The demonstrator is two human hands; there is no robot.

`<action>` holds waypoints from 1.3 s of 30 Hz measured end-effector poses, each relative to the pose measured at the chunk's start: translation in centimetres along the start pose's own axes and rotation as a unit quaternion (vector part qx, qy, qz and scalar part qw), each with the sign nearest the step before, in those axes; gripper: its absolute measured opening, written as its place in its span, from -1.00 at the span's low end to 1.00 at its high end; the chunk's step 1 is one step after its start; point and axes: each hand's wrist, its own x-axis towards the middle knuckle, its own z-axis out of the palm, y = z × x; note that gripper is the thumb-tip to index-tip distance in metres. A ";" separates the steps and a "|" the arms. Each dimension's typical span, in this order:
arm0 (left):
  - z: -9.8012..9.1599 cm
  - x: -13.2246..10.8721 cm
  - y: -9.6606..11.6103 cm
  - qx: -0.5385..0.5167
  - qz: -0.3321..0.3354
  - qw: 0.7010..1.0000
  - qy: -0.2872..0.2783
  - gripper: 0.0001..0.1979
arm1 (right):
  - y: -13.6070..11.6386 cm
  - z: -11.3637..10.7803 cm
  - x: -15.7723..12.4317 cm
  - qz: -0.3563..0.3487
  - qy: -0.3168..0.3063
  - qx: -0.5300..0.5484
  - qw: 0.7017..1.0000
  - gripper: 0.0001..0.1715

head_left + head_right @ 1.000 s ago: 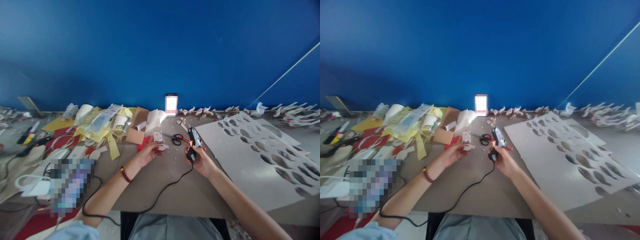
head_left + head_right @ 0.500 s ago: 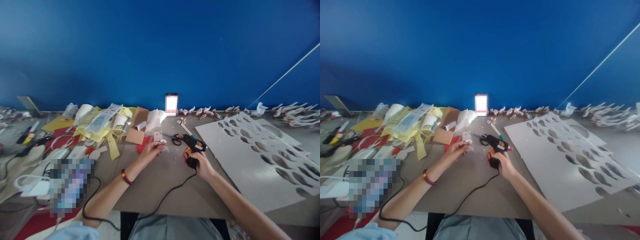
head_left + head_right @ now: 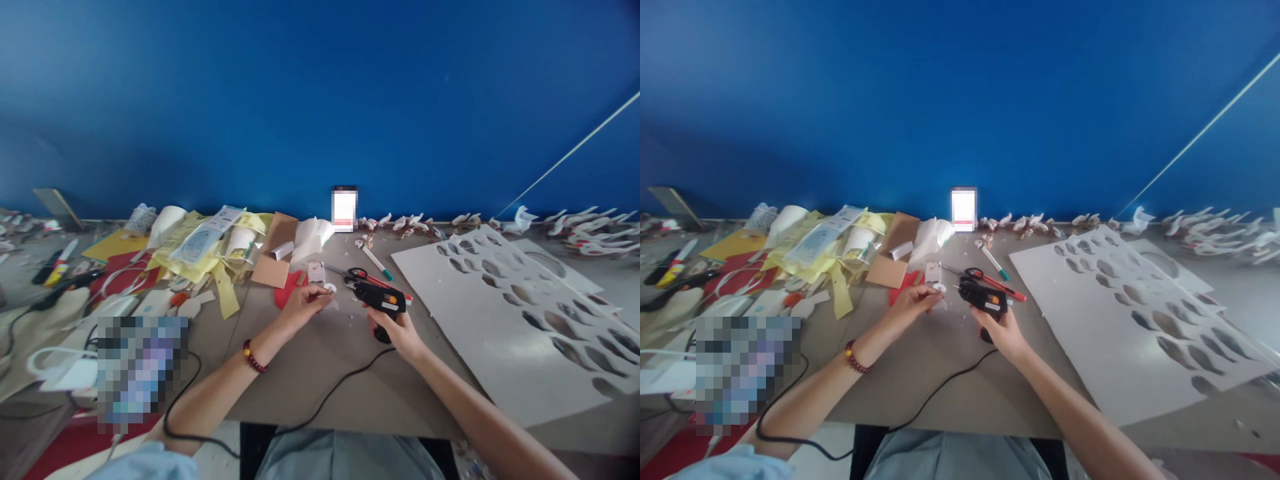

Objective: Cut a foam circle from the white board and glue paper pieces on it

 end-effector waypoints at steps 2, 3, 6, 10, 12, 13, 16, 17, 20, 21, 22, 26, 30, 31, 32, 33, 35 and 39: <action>0.1 0.0 0.1 -0.004 -0.010 1.000 0.005 -0.61 | 0.2 0.0 -0.1 0.002 0.007 -0.025 1.000 -0.61; 0.1 -0.1 0.1 -0.007 -0.016 1.000 0.006 -0.61 | 0.2 0.0 -0.2 0.002 0.008 -0.036 0.999 -0.61; 0.1 -0.1 0.1 -0.009 -0.027 1.000 0.006 -0.62 | 0.3 0.1 -0.4 -0.002 0.002 -0.067 0.998 -0.61; 0.2 -0.2 -0.1 -0.007 -0.021 1.000 -0.006 -0.65 | 0.2 0.3 -0.6 -0.023 -0.015 -0.109 0.994 -0.61; 0.3 -0.3 -0.1 -0.010 -0.020 1.000 -0.014 -0.65 | 0.2 0.4 -0.7 -0.044 -0.021 -0.130 0.990 -0.64; 0.3 -0.3 -0.1 -0.012 -0.021 1.000 -0.017 -0.64 | 0.1 0.5 -0.7 -0.055 -0.022 -0.141 0.988 -0.66; 0.5 -0.5 0.1 -0.014 -0.025 0.999 -0.022 -0.64 | 0.2 0.5 -0.7 -0.078 -0.024 -0.166 0.983 -0.71; 0.6 -0.5 0.1 -0.015 -0.026 0.999 -0.022 -0.64 | 0.2 0.5 -0.7 -0.081 -0.025 -0.170 0.982 -0.72; 0.7 -0.7 0.3 -0.018 -0.028 0.999 -0.023 -0.64 | 0.5 0.4 -0.7 -0.079 -0.029 -0.175 0.981 -0.74; 0.7 -0.7 0.3 -0.020 -0.030 0.999 -0.023 -0.63 | 0.5 0.3 -0.7 -0.077 -0.029 -0.176 0.981 -0.74; 0.7 -0.8 0.3 -0.021 -0.031 0.999 -0.024 -0.63 | 0.6 0.3 -0.7 -0.077 -0.029 -0.178 0.981 -0.73; 0.7 -0.7 0.2 -0.020 -0.032 0.999 -0.026 -0.62 | 0.5 0.2 -0.8 -0.083 -0.043 -0.196 0.976 -0.71; 0.7 -0.7 0.0 -0.020 -0.028 0.999 -0.030 -0.63 | 0.3 0.3 -0.8 -0.081 -0.050 -0.202 0.975 -0.73; 0.7 -0.7 0.0 -0.020 -0.028 0.999 -0.031 -0.63 | 0.3 0.4 -0.8 -0.080 -0.051 -0.202 0.975 -0.73; 0.7 -0.7 0.0 -0.021 -0.028 0.999 -0.032 -0.63 | 0.2 0.4 -0.9 -0.079 -0.052 -0.202 0.975 -0.72; 0.7 -0.7 -0.1 -0.021 -0.028 0.999 -0.032 -0.63 | 0.2 0.4 -0.9 -0.078 -0.053 -0.203 0.975 -0.71; 0.7 -0.7 -0.2 -0.020 -0.025 0.999 -0.033 -0.64 | 0.2 0.4 -0.9 -0.075 -0.052 -0.204 0.975 -0.69; 0.6 -0.6 -0.4 -0.014 -0.019 0.999 -0.038 -0.64 | 0.4 0.3 -0.9 -0.073 -0.056 -0.213 0.973 -0.66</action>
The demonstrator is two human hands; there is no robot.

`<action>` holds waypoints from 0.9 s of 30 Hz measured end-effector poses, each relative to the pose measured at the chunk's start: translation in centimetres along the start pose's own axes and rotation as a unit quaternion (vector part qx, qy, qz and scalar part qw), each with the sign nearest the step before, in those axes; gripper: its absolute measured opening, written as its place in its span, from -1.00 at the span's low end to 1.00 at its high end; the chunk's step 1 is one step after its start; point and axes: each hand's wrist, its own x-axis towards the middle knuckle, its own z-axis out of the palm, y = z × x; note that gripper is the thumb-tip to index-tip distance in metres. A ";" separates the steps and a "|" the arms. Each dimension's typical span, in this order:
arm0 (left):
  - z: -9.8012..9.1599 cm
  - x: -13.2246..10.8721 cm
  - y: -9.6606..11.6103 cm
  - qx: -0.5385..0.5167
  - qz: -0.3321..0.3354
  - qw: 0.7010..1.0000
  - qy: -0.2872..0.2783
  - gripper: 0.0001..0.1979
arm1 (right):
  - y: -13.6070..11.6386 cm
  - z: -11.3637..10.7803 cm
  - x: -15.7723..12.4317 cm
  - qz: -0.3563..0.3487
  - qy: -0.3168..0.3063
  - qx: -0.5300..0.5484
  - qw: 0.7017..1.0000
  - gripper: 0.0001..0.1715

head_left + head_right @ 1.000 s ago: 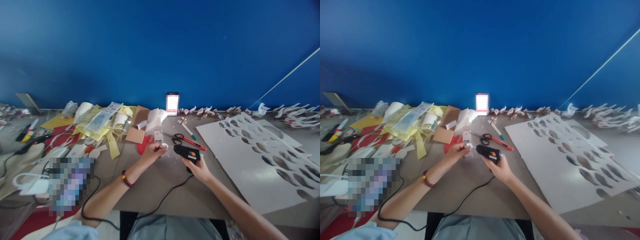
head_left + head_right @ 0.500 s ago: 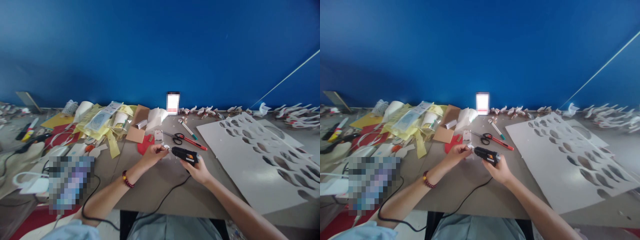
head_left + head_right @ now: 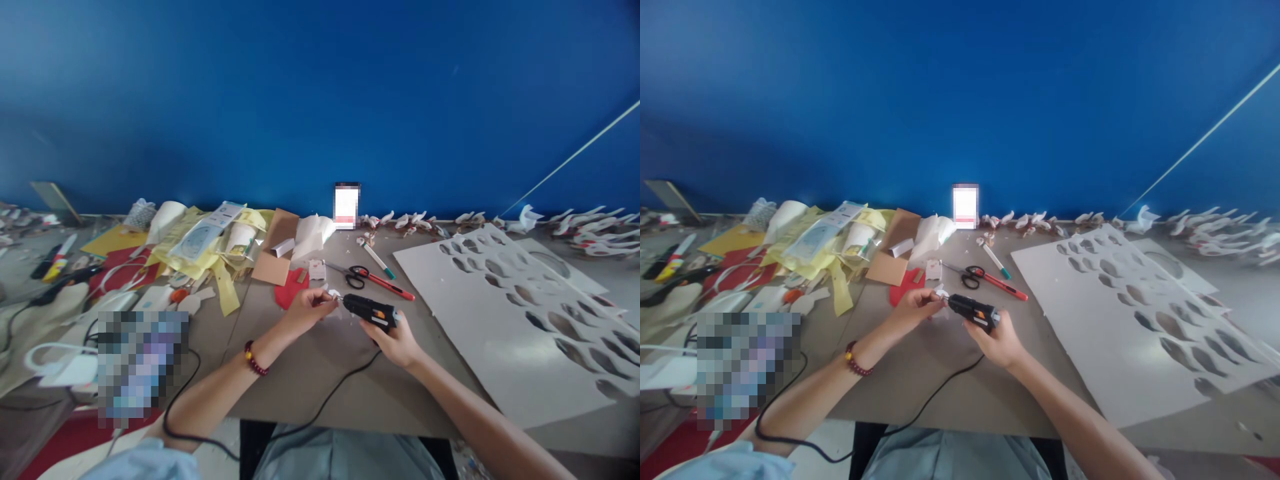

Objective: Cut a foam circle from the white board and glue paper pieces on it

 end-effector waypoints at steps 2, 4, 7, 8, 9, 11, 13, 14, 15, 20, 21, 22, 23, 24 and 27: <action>0.0 0.0 0.0 0.002 0.000 1.000 0.002 -0.64 | 0.1 0.0 0.0 -0.002 -0.003 -0.001 1.000 -0.65; 0.1 0.0 0.0 -0.001 -0.003 1.000 0.005 -0.64 | 0.3 0.0 0.0 -0.004 -0.002 0.001 1.000 -0.66; 0.1 -0.1 0.2 -0.012 -0.006 1.000 0.003 -0.64 | 0.5 0.0 0.0 -0.006 0.001 0.002 1.000 -0.66; 0.1 -0.1 0.2 -0.014 -0.005 1.000 0.002 -0.64 | 0.5 0.0 0.0 -0.006 0.002 0.001 1.000 -0.66; 0.1 -0.1 0.3 -0.013 -0.004 1.000 0.001 -0.64 | 0.5 0.0 0.0 -0.007 0.003 0.000 1.000 -0.66; 0.1 -0.1 0.3 -0.008 -0.002 1.000 0.000 -0.64 | 0.6 0.1 0.0 -0.005 0.003 -0.001 1.000 -0.66; 0.0 -0.1 0.2 -0.005 0.000 1.000 0.000 -0.65 | 0.6 0.0 0.0 -0.003 0.004 -0.001 1.000 -0.66; 0.0 -0.1 0.1 -0.004 0.002 1.000 0.001 -0.66 | 0.6 0.0 0.0 -0.004 0.004 -0.003 1.000 -0.66; -0.1 0.0 0.1 -0.004 0.004 1.000 0.000 -0.67 | 0.6 0.0 0.0 -0.005 0.004 -0.005 1.000 -0.67; -0.1 0.1 0.0 -0.001 0.012 1.000 -0.002 -0.68 | 0.7 0.0 0.0 -0.004 0.002 -0.007 1.000 -0.66; -0.1 0.1 0.0 -0.002 0.012 1.000 -0.002 -0.68 | 0.7 0.1 0.0 -0.003 0.006 -0.004 1.000 -0.67; -0.1 0.1 0.0 -0.004 0.013 1.000 -0.002 -0.68 | 0.7 0.1 0.0 -0.003 0.009 -0.002 1.000 -0.68; -0.1 0.2 0.0 -0.005 0.013 1.000 -0.002 -0.68 | 0.7 0.1 0.0 -0.004 0.011 -0.002 1.000 -0.68; -0.1 0.2 0.0 -0.007 0.013 1.000 -0.001 -0.68 | 0.7 0.2 0.0 -0.005 0.012 -0.004 1.000 -0.69; -0.1 0.2 0.0 -0.009 0.014 1.000 0.000 -0.68 | 0.7 0.2 0.0 -0.008 0.008 -0.017 1.000 -0.67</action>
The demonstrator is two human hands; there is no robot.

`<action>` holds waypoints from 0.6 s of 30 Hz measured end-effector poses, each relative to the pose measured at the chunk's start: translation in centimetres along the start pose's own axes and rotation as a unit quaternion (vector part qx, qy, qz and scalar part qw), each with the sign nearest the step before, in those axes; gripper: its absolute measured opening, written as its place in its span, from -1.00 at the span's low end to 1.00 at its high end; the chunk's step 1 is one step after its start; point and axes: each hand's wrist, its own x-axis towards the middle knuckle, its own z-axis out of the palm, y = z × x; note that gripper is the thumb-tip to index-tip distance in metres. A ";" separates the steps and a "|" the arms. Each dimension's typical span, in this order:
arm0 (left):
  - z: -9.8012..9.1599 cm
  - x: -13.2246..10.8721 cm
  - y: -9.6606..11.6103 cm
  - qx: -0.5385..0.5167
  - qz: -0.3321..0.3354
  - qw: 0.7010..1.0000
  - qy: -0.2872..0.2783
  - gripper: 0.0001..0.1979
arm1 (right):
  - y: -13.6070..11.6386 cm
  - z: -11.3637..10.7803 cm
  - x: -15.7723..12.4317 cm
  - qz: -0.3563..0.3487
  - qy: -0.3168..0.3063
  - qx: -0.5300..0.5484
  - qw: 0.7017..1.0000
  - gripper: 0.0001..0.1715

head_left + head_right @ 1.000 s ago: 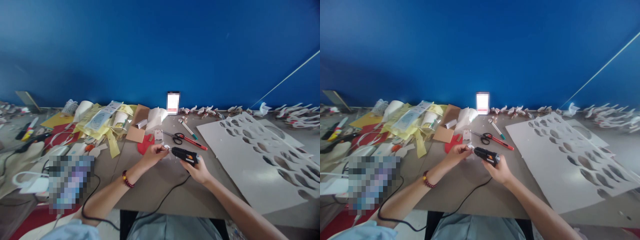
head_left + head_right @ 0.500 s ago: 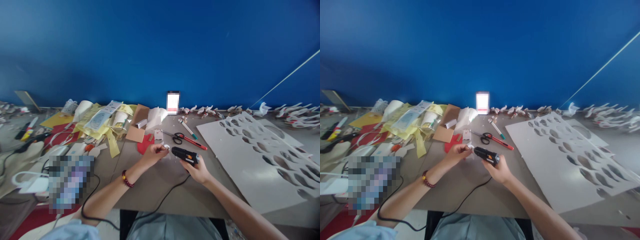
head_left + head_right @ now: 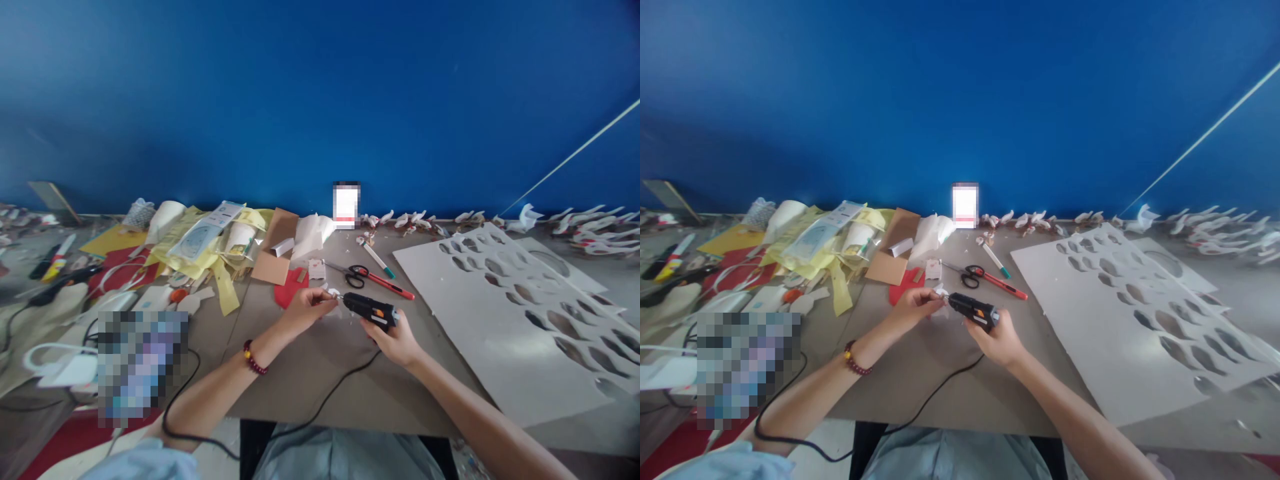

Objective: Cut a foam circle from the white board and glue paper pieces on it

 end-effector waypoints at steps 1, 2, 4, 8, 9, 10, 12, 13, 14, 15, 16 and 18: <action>0.0 0.0 0.0 0.000 0.000 1.000 0.000 -0.69 | 0.0 0.0 0.0 -0.002 -0.001 -0.005 1.000 -0.67; 0.0 0.0 0.0 0.000 0.001 1.000 0.000 -0.70 | 0.0 -0.1 0.0 -0.006 0.000 -0.011 1.000 -0.66; -0.1 -0.1 0.1 0.002 0.006 1.000 0.000 -0.71 | -0.1 -0.2 0.0 -0.023 0.007 -0.027 0.999 -0.67; -0.3 0.1 0.0 0.008 0.018 1.000 0.012 -0.74 | -0.2 -0.6 0.4 -0.041 0.049 -0.044 0.997 -0.70; -0.3 0.2 -0.1 0.008 0.018 1.000 0.021 -0.74 | -0.2 -0.8 0.6 -0.036 0.061 -0.033 0.997 -0.70; -0.4 0.3 -0.1 0.010 0.018 0.999 0.032 -0.74 | -0.3 -0.9 0.8 -0.025 0.074 -0.012 0.997 -0.69; -0.6 0.5 -0.1 0.016 0.023 0.998 0.054 -0.73 | -0.3 -1.1 1.2 0.013 0.087 0.050 0.995 -0.62; -0.7 0.6 -0.1 0.018 0.027 0.997 0.066 -0.72 | -0.2 -1.3 1.5 0.037 0.084 0.079 0.993 -0.57; -0.9 0.7 0.0 0.019 0.032 0.996 0.082 -0.72 | -0.2 -1.4 1.7 0.061 0.074 0.100 0.990 -0.51; -1.1 0.8 0.1 0.018 0.038 0.994 0.100 -0.71 | -0.1 -1.6 1.9 0.082 0.062 0.112 0.988 -0.45; -1.4 0.9 0.2 0.013 0.045 0.992 0.120 -0.71 | 0.0 -1.8 2.0 0.101 0.049 0.113 0.987 -0.41; -1.9 1.1 0.4 -0.003 0.056 0.985 0.161 -0.71 | 0.1 -2.0 2.2 0.131 0.020 0.087 0.987 -0.34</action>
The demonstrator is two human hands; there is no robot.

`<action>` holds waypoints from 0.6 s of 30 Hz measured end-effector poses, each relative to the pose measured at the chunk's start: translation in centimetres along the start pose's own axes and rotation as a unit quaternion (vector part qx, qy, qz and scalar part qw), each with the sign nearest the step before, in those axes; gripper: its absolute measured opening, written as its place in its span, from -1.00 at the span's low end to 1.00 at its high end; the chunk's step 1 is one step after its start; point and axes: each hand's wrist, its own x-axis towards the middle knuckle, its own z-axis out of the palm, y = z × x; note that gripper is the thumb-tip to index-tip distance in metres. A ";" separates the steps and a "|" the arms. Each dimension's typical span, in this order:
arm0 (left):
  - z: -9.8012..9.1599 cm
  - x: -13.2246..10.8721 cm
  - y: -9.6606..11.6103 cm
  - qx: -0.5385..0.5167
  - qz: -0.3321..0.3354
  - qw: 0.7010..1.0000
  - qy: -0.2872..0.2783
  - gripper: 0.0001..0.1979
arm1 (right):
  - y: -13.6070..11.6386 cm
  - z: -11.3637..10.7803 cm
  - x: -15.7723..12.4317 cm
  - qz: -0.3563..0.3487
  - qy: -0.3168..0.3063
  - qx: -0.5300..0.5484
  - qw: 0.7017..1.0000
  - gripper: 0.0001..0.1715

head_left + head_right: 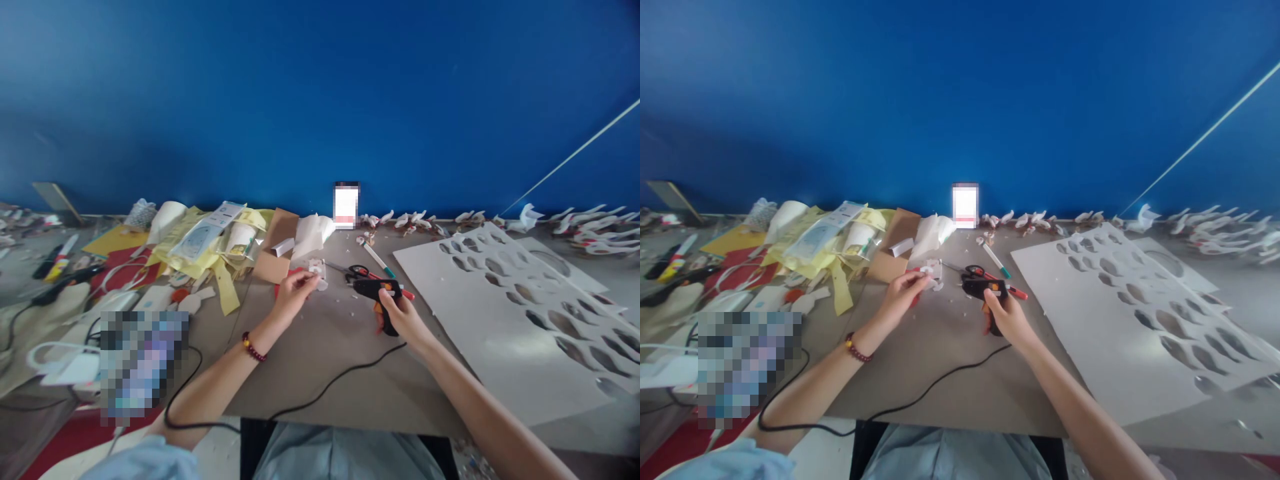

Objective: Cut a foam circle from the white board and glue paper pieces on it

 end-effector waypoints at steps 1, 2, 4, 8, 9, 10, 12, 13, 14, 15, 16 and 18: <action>-0.2 0.2 0.1 -0.008 0.004 1.000 0.017 -0.71 | 0.0 -0.1 0.1 0.009 -0.004 -0.027 1.000 -0.34; -0.4 0.3 0.1 -0.013 0.008 0.999 0.030 -0.72 | 0.0 -0.1 0.1 0.011 0.000 -0.062 0.998 -0.35; -0.6 0.6 0.1 -0.018 0.014 0.999 0.045 -0.74 | 0.0 0.1 0.0 -0.006 0.016 -0.138 0.990 -0.38; -0.6 0.7 0.0 -0.007 0.015 0.999 0.046 -0.72 | 0.1 0.9 -0.5 -0.040 0.033 -0.223 0.974 -0.33; -0.5 0.7 -0.1 -0.004 0.015 0.999 0.044 -0.71 | 0.1 1.1 -0.7 -0.046 0.038 -0.237 0.970 -0.31; -0.5 0.7 -0.2 -0.001 0.014 0.999 0.042 -0.71 | 0.1 1.3 -0.8 -0.054 0.045 -0.257 0.964 -0.28; -0.4 0.7 -0.3 0.002 0.014 0.999 0.038 -0.70 | 0.1 1.6 -1.0 -0.065 0.056 -0.314 0.946 -0.25; -0.4 0.7 -0.4 0.002 0.015 0.999 0.038 -0.69 | 0.1 1.7 -1.1 -0.064 0.056 -0.349 0.933 -0.24; -0.4 0.7 -0.4 0.001 0.017 0.999 0.038 -0.69 | 0.0 1.7 -1.2 -0.057 0.053 -0.384 0.920 -0.23; -0.4 0.7 -0.4 0.001 0.019 0.999 0.037 -0.69 | -0.2 1.8 -1.3 -0.046 0.047 -0.418 0.906 -0.23; -0.4 0.7 -0.4 0.001 0.021 0.999 0.036 -0.69 | -0.4 1.9 -1.4 -0.033 0.040 -0.448 0.892 -0.23; -0.4 0.7 -0.4 0.000 0.027 0.999 0.034 -0.69 | -0.8 2.0 -1.6 -0.013 0.028 -0.499 0.866 -0.22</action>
